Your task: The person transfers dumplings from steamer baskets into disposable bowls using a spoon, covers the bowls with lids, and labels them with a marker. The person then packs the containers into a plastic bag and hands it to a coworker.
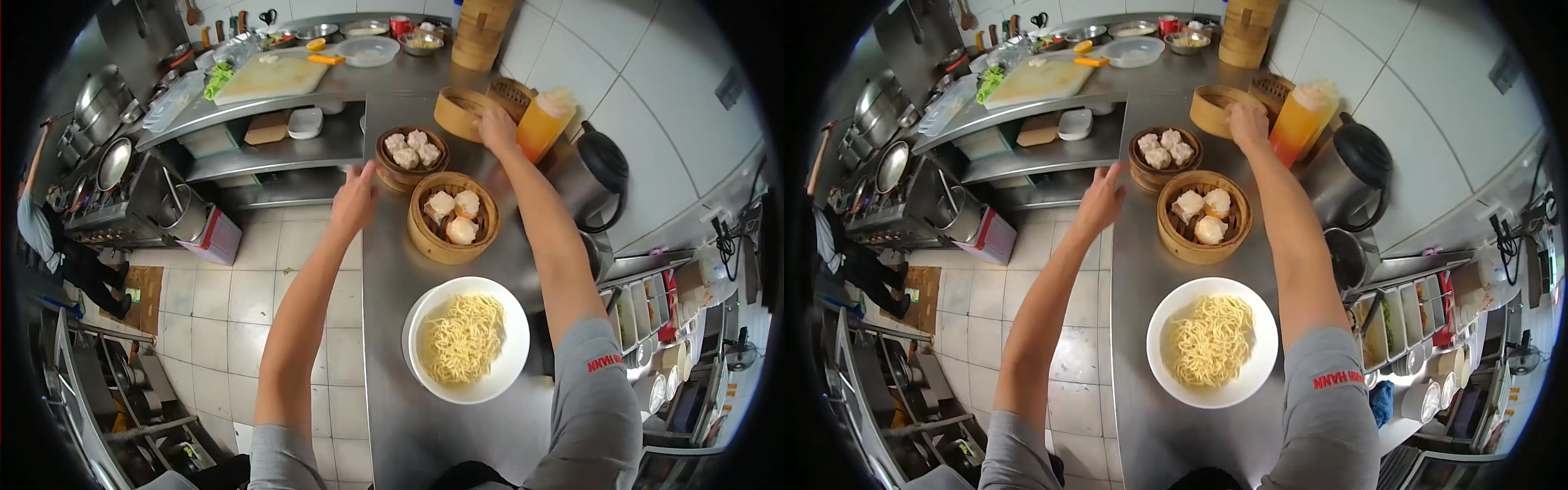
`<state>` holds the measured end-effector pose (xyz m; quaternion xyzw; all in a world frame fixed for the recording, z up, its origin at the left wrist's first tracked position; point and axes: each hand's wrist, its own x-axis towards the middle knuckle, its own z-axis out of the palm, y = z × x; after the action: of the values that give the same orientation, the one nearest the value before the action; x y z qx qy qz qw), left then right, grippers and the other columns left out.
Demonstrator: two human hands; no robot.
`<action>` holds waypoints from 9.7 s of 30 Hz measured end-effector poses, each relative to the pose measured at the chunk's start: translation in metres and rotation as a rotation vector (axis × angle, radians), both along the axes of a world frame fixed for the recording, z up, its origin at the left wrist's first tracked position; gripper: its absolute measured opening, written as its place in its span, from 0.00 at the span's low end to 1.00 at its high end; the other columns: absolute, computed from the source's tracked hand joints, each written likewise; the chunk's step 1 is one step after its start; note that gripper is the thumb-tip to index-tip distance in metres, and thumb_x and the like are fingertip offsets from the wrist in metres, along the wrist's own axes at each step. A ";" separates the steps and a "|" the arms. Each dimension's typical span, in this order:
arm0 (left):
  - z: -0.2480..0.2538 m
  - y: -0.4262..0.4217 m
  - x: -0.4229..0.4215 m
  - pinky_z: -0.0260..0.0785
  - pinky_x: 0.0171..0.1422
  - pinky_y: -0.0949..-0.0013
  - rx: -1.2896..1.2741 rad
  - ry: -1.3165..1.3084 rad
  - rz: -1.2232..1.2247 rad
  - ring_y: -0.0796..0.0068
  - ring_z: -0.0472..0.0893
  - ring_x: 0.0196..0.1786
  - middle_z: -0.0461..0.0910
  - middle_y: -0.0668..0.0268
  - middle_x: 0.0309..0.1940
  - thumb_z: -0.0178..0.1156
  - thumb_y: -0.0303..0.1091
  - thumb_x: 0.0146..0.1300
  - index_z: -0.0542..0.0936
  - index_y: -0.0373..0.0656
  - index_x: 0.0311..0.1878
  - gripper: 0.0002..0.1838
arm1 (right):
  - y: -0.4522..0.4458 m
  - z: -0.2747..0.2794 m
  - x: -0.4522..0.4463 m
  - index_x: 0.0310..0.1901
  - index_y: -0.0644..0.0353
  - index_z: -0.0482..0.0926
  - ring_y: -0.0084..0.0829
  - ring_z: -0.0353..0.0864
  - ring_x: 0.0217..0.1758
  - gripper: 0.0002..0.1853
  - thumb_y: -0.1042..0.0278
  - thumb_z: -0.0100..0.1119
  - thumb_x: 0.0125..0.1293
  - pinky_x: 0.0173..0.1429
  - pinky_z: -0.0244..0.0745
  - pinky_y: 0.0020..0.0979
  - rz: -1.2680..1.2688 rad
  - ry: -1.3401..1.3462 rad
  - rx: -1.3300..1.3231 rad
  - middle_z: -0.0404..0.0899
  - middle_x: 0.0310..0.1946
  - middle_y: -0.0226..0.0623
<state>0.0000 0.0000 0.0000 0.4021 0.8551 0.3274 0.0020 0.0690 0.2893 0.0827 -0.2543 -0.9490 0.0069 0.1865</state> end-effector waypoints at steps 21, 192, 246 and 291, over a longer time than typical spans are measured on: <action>-0.013 0.014 -0.048 0.67 0.52 0.62 0.148 -0.130 -0.249 0.55 0.77 0.51 0.78 0.51 0.47 0.57 0.26 0.58 0.67 0.41 0.56 0.21 | -0.067 -0.013 0.132 0.33 0.66 0.82 0.33 0.85 0.33 0.12 0.65 0.57 0.54 0.39 0.80 0.31 -0.185 -0.211 -0.737 0.83 0.27 0.43; 0.006 0.188 0.726 0.67 0.50 0.53 -0.250 -0.055 0.349 0.45 0.73 0.50 0.68 0.45 0.50 0.57 0.37 0.60 0.61 0.37 0.61 0.28 | 0.222 -0.011 0.645 0.38 0.66 0.78 0.47 0.80 0.41 0.15 0.60 0.57 0.57 0.47 0.74 0.45 0.077 -0.299 -0.194 0.79 0.36 0.51; -0.040 0.192 0.760 0.72 0.42 0.71 0.840 -1.271 0.244 0.75 0.78 0.38 0.80 0.61 0.38 0.55 0.31 0.65 0.74 0.37 0.46 0.10 | -0.041 -0.070 0.808 0.35 0.65 0.68 0.40 0.76 0.17 0.07 0.70 0.53 0.64 0.23 0.66 0.38 0.145 0.206 -1.077 0.73 0.15 0.46; 0.013 0.159 0.752 0.62 0.57 0.74 0.352 -0.720 0.263 0.74 0.74 0.48 0.78 0.61 0.45 0.51 0.45 0.68 0.70 0.33 0.58 0.25 | -0.024 -0.062 0.855 0.37 0.57 0.68 0.46 0.75 0.23 0.05 0.71 0.53 0.62 0.24 0.69 0.40 0.295 0.159 -0.782 0.74 0.21 0.42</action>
<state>0.7519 0.1594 0.0135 0.1434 0.7747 0.5858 0.1901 0.9238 0.2656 0.0208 -0.1661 -0.8837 0.4126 0.1456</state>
